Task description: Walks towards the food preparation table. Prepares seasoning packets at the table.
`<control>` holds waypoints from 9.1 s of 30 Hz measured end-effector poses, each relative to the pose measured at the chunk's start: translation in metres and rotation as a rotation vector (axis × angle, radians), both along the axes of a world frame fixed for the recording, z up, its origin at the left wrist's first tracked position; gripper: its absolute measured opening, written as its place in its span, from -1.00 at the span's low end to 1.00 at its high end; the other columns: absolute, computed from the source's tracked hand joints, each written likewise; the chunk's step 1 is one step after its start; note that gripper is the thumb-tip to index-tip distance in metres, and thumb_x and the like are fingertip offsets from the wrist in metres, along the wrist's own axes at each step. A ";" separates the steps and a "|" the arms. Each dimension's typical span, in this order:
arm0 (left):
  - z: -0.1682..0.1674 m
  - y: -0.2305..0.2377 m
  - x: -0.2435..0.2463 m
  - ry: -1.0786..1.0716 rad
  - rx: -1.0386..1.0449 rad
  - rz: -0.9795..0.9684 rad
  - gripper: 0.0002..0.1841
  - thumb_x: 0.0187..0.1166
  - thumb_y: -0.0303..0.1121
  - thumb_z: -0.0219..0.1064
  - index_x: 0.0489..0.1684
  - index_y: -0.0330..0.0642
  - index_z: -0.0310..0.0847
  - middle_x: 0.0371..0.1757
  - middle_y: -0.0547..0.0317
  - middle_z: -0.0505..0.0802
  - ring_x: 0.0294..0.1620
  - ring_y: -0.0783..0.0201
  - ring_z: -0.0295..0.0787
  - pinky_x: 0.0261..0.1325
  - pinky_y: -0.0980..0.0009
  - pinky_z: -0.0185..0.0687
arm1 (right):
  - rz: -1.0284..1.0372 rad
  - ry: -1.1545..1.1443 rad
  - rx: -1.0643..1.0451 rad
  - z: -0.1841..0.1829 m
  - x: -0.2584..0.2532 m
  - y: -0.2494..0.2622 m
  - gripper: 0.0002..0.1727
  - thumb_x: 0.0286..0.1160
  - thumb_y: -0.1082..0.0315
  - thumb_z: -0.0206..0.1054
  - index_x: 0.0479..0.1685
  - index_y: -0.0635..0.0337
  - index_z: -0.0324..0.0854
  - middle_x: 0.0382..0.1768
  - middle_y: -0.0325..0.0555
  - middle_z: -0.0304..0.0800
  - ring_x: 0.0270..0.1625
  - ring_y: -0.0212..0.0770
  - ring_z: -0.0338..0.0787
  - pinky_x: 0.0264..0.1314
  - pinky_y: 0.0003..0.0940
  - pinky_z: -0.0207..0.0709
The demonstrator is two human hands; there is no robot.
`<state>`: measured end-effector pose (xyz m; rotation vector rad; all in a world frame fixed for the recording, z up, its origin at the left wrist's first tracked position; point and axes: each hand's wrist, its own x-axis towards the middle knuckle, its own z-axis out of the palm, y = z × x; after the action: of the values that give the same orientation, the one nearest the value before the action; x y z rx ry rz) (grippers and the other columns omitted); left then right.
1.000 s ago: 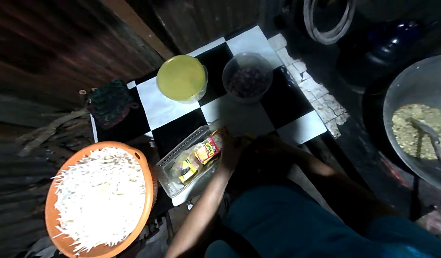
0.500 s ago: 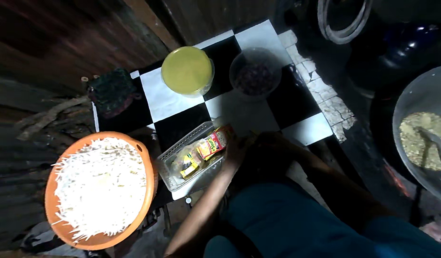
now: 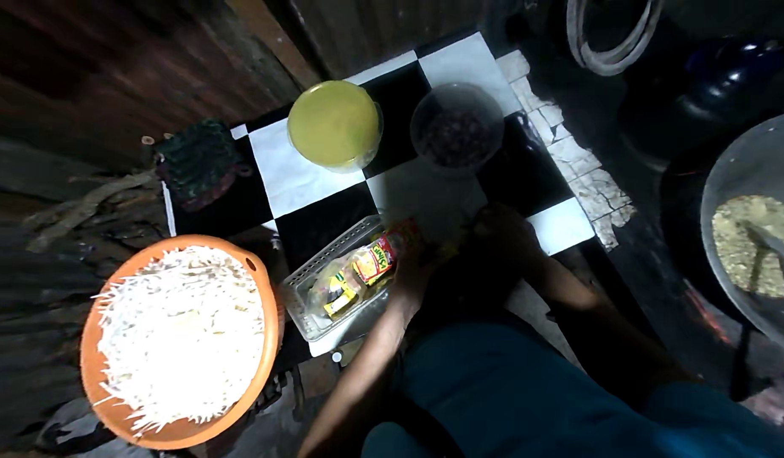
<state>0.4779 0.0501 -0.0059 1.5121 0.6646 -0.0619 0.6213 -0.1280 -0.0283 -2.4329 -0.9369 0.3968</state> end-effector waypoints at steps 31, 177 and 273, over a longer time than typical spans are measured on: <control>-0.002 0.003 -0.019 -0.075 0.295 0.140 -0.86 0.59 -0.45 0.40 -0.05 -0.31 0.80 -0.14 0.08 0.88 -0.12 0.34 0.80 0.05 0.30 0.73 | -0.029 0.620 0.500 0.005 -0.049 0.022 -0.82 0.46 0.40 0.48 -0.06 0.30 0.78 -0.26 -0.06 0.86 -0.24 -0.32 0.81 -0.08 -0.31 0.75; 0.018 -0.002 -0.096 -0.551 0.548 0.439 -0.83 0.62 -0.59 0.23 -0.19 -0.39 0.78 -0.26 0.16 0.89 -0.22 0.39 0.85 0.00 0.41 0.82 | 0.303 0.398 0.680 0.034 -0.094 0.089 -0.75 0.45 0.46 0.43 0.08 0.30 0.72 -0.21 -0.04 0.81 -0.27 -0.31 0.79 -0.15 -0.34 0.75; -0.011 0.090 -0.063 0.180 0.892 -0.425 -0.77 0.69 -0.34 0.32 0.09 -0.22 0.84 0.10 -0.15 0.88 0.23 -0.12 0.79 0.41 -0.18 0.57 | -0.044 -0.163 0.041 -0.047 -0.018 -0.002 -0.66 0.68 0.22 0.28 0.29 0.10 0.74 0.55 0.20 0.55 0.61 0.38 0.45 0.54 0.39 0.39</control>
<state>0.4153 0.1405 -0.0165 2.5197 0.5166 -0.2516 0.6031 -0.1298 -0.0750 -2.4719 -0.9471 0.1636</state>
